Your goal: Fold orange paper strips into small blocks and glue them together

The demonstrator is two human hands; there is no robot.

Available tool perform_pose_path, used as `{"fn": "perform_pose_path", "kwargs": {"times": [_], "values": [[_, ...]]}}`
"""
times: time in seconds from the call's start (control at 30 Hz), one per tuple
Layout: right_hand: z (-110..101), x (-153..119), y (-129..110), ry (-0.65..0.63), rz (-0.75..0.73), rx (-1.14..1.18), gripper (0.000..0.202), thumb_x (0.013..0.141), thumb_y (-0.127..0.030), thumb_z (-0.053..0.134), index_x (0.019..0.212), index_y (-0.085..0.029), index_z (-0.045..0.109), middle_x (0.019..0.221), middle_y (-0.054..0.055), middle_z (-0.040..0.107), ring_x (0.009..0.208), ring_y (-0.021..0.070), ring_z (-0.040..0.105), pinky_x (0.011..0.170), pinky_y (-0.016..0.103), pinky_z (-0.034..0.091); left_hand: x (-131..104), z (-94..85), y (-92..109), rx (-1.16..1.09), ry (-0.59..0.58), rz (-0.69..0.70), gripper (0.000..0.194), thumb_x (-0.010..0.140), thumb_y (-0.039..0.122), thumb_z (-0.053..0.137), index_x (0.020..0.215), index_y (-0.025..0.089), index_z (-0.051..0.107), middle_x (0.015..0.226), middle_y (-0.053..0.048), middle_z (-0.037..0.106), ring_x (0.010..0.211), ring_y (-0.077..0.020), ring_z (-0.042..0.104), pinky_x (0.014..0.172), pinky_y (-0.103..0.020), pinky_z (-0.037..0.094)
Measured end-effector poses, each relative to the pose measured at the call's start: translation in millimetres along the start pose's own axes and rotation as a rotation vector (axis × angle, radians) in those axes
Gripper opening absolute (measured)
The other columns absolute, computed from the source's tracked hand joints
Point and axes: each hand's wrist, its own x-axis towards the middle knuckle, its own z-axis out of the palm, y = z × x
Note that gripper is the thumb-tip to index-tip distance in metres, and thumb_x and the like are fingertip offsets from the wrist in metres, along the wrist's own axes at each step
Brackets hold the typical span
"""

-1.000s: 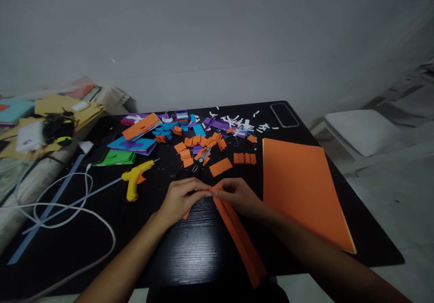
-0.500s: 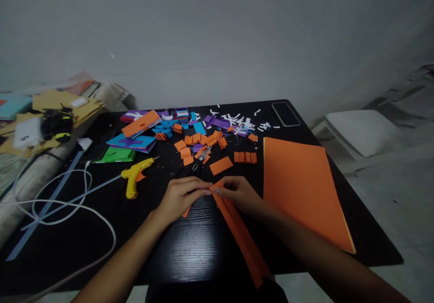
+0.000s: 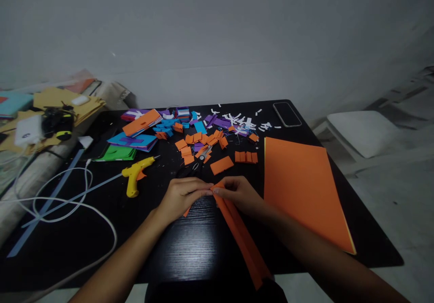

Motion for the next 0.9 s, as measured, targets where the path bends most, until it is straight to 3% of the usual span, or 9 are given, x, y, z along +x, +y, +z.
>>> {"fn": "perform_pose_path", "kwargs": {"times": [0.17,0.37,0.53,0.63,0.8,0.9], "values": [[-0.4,-0.2,1.8,-0.012,0.015,0.022,0.034,0.075,-0.049,0.083,0.076,-0.016,0.073,0.073,0.000,0.071,0.069,0.0150,0.063,0.073,0.030,0.047,0.1,-2.1,0.2,-0.004,-0.029,-0.029,0.012,0.093,0.025,0.072,0.099,0.021,0.082,0.092,-0.005,0.083,0.079,-0.0169,0.080,0.073,-0.023,0.064],[-0.4,-0.7,0.0,0.005,0.021,-0.016,0.038,0.076,-0.052,0.082,0.076,-0.016,0.072,0.074,0.001,0.071,0.069,0.0155,0.062,0.070,0.030,0.047,1.6,-6.1,-1.9,-0.001,-0.080,-0.157,0.018,0.097,0.030,0.068,0.105,0.019,0.079,0.089,-0.006,0.080,0.077,-0.0161,0.075,0.070,-0.025,0.059],[-1.2,1.0,3.7,0.027,0.018,-0.062,0.037,0.075,-0.050,0.082,0.072,-0.015,0.069,0.066,-0.003,0.065,0.063,0.0120,0.056,0.064,0.026,0.041,2.3,-2.9,1.7,0.052,-0.163,-0.327,0.027,0.101,0.035,0.057,0.087,0.017,0.071,0.073,-0.001,0.066,0.067,-0.0128,0.063,0.058,-0.021,0.047],[-0.8,1.1,5.3,0.063,0.023,-0.123,0.038,0.074,-0.048,0.084,0.066,-0.015,0.066,0.059,-0.005,0.058,0.058,0.0098,0.051,0.059,0.025,0.037,0.8,0.7,3.7,0.048,-0.213,-0.354,0.028,0.102,0.035,0.055,0.085,0.017,0.068,0.071,0.001,0.062,0.066,-0.0120,0.058,0.058,-0.021,0.043],[2.7,-1.2,5.1,-0.041,0.139,0.088,0.043,0.076,-0.055,0.082,0.084,-0.013,0.073,0.079,0.005,0.075,0.077,0.0196,0.071,0.074,0.033,0.055,-1.0,1.9,2.3,-0.012,-0.198,-0.365,0.029,0.103,0.035,0.052,0.086,0.016,0.065,0.073,0.000,0.062,0.068,-0.0125,0.057,0.063,-0.023,0.043],[3.8,-1.8,6.9,-0.105,0.216,0.230,0.053,0.075,-0.059,0.083,0.098,-0.011,0.076,0.090,0.012,0.079,0.080,0.0232,0.076,0.078,0.039,0.060,-0.3,0.9,0.7,-0.043,-0.166,-0.396,0.030,0.103,0.037,0.051,0.088,0.016,0.065,0.075,-0.001,0.064,0.069,-0.0132,0.058,0.063,-0.023,0.044]]}}
